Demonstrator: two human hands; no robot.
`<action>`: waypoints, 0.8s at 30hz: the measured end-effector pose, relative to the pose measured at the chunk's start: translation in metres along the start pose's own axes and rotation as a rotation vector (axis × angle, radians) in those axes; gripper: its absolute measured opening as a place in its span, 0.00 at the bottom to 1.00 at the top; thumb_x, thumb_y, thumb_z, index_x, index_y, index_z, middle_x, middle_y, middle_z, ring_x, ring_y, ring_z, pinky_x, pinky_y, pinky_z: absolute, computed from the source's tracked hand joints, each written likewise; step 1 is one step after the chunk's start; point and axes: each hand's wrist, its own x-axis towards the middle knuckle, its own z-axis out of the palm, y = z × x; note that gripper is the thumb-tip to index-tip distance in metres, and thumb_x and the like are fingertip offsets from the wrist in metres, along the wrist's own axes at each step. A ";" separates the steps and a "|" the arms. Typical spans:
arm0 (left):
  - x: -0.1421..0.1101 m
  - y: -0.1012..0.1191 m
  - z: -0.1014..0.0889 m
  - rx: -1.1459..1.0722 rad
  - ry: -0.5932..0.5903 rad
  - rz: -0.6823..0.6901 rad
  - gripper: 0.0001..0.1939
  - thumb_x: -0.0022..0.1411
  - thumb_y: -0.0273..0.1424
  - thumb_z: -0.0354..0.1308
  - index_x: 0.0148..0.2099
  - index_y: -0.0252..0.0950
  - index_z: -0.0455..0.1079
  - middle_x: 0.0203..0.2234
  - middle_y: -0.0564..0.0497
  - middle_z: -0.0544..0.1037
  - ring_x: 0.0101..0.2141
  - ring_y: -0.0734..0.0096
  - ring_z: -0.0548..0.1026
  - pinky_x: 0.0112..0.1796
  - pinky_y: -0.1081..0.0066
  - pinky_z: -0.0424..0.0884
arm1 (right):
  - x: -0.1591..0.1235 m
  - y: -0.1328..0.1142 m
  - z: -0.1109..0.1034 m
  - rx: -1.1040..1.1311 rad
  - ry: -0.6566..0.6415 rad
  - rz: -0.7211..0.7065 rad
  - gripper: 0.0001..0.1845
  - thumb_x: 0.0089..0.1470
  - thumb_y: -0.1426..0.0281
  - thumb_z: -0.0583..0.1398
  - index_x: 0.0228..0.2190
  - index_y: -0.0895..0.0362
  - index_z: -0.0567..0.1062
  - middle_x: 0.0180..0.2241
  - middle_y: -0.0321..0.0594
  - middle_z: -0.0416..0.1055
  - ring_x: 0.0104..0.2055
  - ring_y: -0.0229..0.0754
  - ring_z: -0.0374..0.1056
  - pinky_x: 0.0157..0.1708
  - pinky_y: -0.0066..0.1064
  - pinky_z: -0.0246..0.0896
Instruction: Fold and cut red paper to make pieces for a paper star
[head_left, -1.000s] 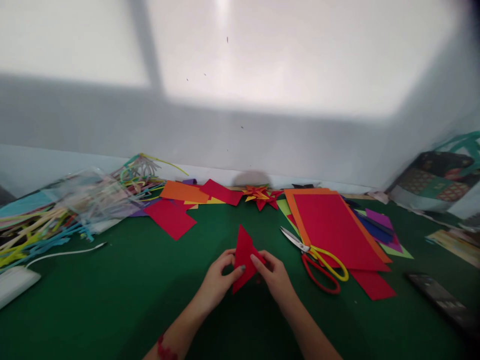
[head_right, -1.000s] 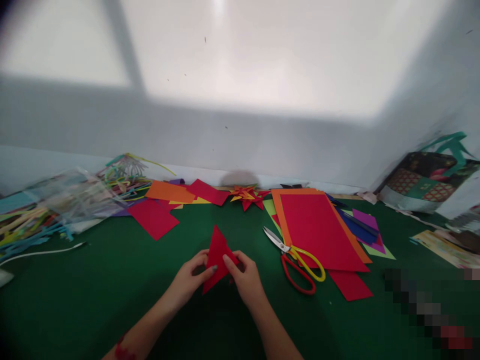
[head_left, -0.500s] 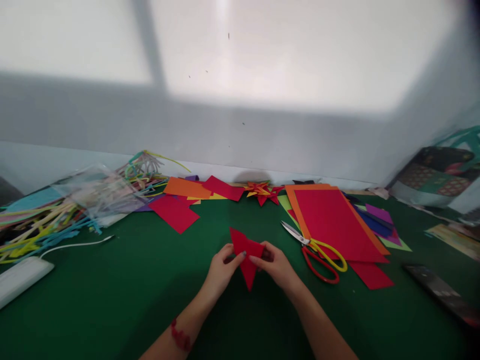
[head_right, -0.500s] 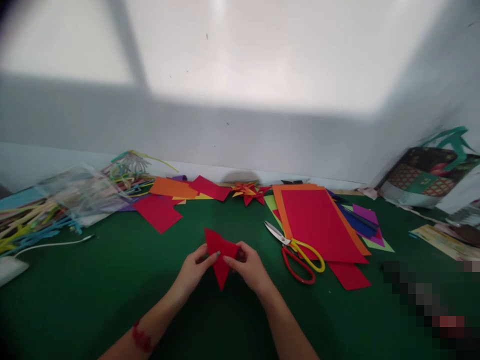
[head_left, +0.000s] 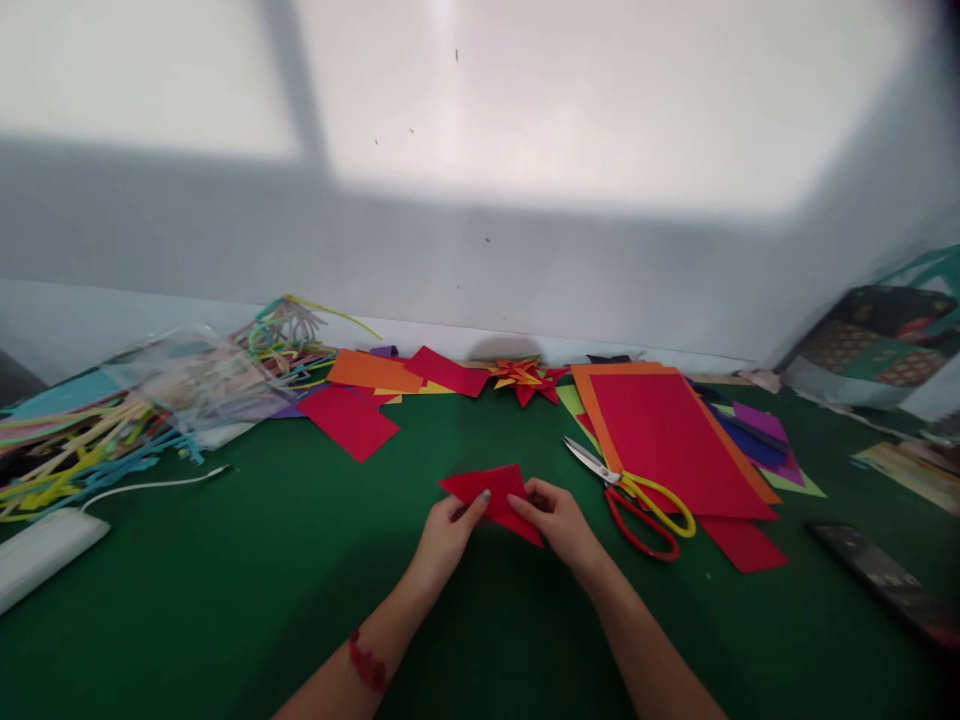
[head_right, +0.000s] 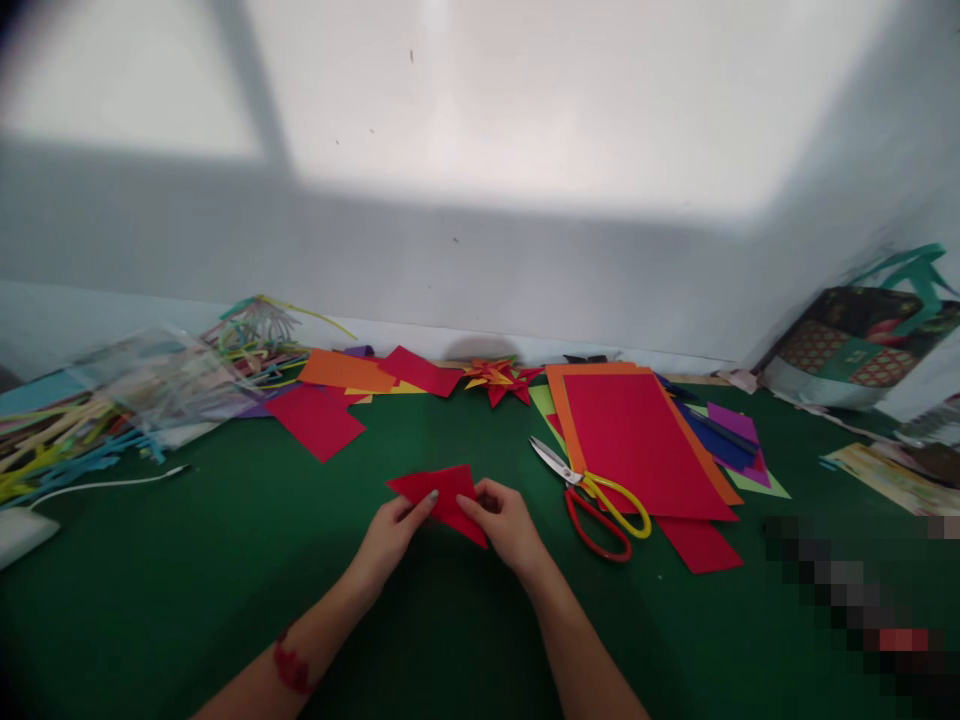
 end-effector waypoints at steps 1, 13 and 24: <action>0.001 0.001 -0.001 -0.013 0.021 -0.013 0.17 0.49 0.40 0.57 0.34 0.30 0.70 0.29 0.45 0.77 0.30 0.64 0.73 0.34 0.67 0.67 | 0.000 0.001 -0.001 -0.006 -0.006 0.007 0.11 0.43 0.63 0.61 0.23 0.58 0.69 0.22 0.32 0.70 0.24 0.35 0.65 0.24 0.25 0.56; 0.005 -0.001 -0.010 -0.081 0.083 -0.073 0.18 0.48 0.40 0.59 0.35 0.30 0.68 0.26 0.46 0.76 0.26 0.68 0.73 0.29 0.71 0.69 | 0.003 0.000 -0.002 -0.005 0.070 0.013 0.14 0.42 0.59 0.61 0.27 0.58 0.72 0.26 0.36 0.72 0.29 0.40 0.67 0.28 0.28 0.60; 0.008 -0.002 -0.008 -0.007 0.038 -0.011 0.20 0.47 0.40 0.58 0.41 0.34 0.63 0.33 0.47 0.74 0.32 0.65 0.73 0.30 0.69 0.69 | 0.006 0.007 -0.006 -0.189 0.102 -0.067 0.14 0.46 0.60 0.58 0.28 0.58 0.73 0.28 0.38 0.73 0.32 0.42 0.67 0.31 0.29 0.60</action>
